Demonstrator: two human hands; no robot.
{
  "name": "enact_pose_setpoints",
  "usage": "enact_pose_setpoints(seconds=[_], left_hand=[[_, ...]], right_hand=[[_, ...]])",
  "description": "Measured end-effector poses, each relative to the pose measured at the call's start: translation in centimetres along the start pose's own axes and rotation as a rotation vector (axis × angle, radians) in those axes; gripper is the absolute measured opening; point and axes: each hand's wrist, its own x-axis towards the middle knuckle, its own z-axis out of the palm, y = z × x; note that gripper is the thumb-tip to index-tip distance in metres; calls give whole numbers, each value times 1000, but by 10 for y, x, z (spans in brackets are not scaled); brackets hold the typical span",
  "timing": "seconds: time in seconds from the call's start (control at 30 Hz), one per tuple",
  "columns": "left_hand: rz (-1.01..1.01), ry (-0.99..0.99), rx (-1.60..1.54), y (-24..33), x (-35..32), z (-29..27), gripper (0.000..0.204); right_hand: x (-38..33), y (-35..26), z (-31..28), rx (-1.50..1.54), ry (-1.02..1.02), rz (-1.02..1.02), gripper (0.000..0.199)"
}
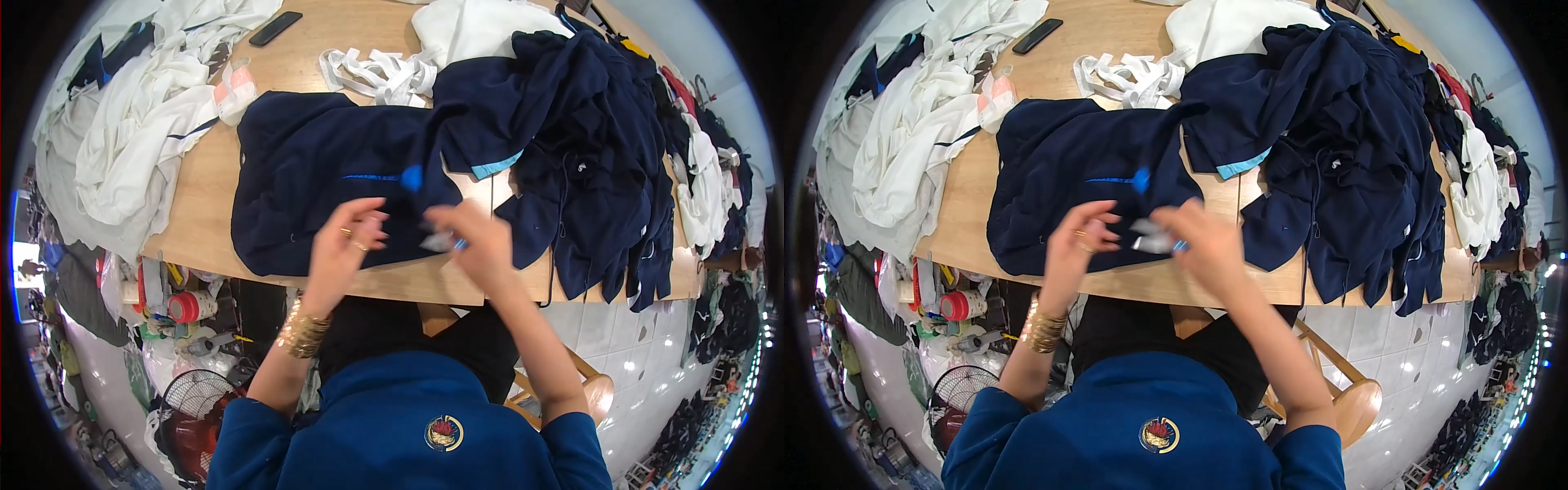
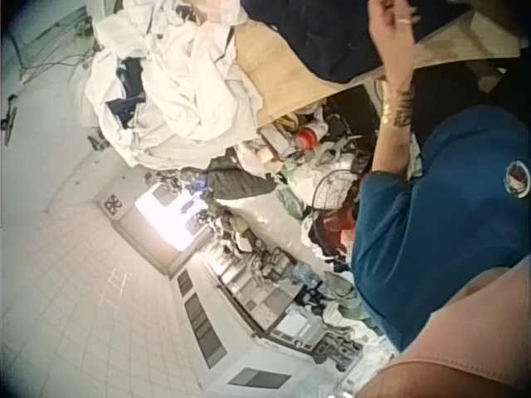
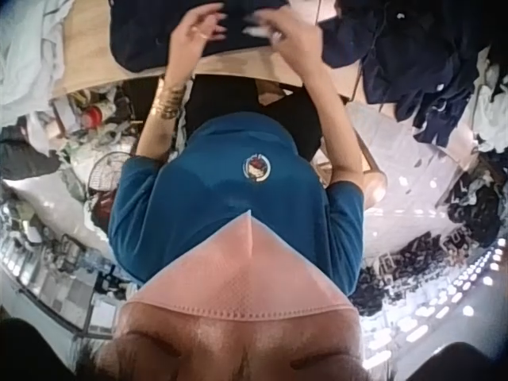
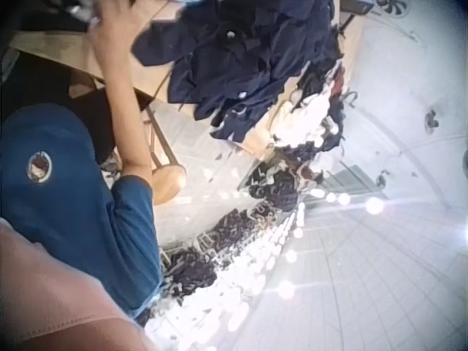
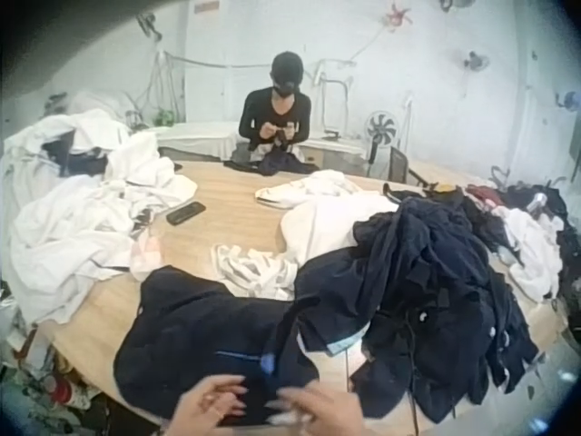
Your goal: Trimming excess threads from finished garments using a thread nipper in a factory setting.
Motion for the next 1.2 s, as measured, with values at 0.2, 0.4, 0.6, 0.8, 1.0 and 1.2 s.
enact_pose_setpoints(seconds=[0.2,0.4,0.6,0.8,1.0,1.2], left_hand=[[-263,-47,-89,-42,-9,6,22],[-461,-112,-527,-37,-24,4,30],[-401,-241,-576,-44,-29,2,37],[-390,-256,-604,-44,-32,1,33],[-317,-145,-274,-45,-30,-1,24],[-338,-133,-380,-35,-30,-2,23]], right_hand=[[-57,-35,16,15,-171,81,29],[-82,-36,14,229,75,591,21],[-59,-42,15,95,146,413,36],[-57,-26,12,193,190,526,17],[-58,-21,-9,977,396,1068,12],[-70,-12,-29,913,433,1162,13]])
